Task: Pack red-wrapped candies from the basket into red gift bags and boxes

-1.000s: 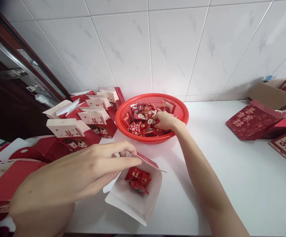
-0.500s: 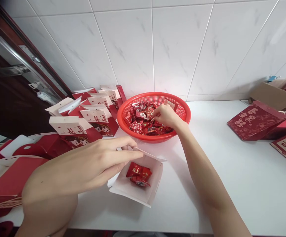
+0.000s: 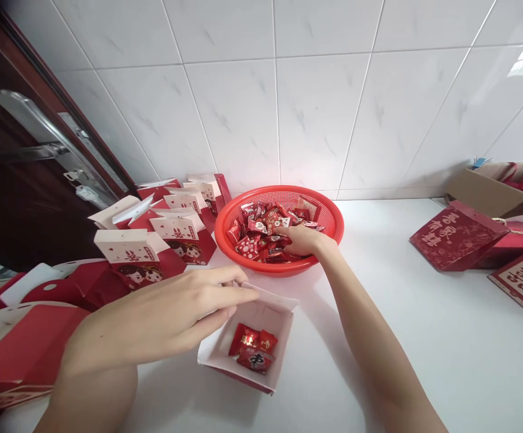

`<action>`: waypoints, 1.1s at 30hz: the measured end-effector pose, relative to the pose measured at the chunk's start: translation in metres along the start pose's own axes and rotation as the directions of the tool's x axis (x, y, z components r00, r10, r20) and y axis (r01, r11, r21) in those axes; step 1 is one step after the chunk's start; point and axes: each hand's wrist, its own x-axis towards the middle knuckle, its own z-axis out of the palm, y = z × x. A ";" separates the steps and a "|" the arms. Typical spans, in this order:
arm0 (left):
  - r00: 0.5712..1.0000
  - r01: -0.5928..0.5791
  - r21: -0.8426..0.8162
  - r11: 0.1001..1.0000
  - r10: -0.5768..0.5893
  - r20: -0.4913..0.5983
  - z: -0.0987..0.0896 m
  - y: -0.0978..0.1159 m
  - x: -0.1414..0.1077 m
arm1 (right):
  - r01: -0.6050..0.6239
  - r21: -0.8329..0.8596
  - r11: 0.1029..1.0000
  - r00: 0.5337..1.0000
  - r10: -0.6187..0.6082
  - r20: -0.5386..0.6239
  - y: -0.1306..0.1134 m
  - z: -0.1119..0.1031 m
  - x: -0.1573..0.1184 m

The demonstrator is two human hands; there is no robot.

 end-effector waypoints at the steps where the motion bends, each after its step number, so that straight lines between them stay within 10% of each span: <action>1: 1.000 0.007 -0.003 1.000 -0.007 0.005 0.000 0.000 0.000 | 0.006 0.001 1.000 1.000 -0.006 -0.004 -0.001 0.000 0.000; 18: 0.999 0.032 0.000 0.999 -0.032 -0.013 -0.003 -0.002 0.000 | 0.188 0.079 0.979 0.982 -0.186 -0.035 -0.013 -0.005 -0.008; 24: 0.999 0.042 -0.004 0.999 -0.042 -0.020 -0.004 -0.006 0.001 | 0.171 0.088 0.981 0.960 -0.146 -0.240 -0.011 -0.012 -0.009; 29: 0.998 0.052 -0.008 0.999 -0.052 -0.047 -0.005 -0.014 0.005 | 0.266 0.280 0.922 0.812 -0.058 -0.580 -0.011 -0.035 -0.043; 33: 0.997 0.055 -0.017 0.998 -0.056 -0.046 -0.004 -0.018 0.008 | 0.462 0.308 0.832 0.608 -0.044 -0.793 -0.022 -0.052 -0.096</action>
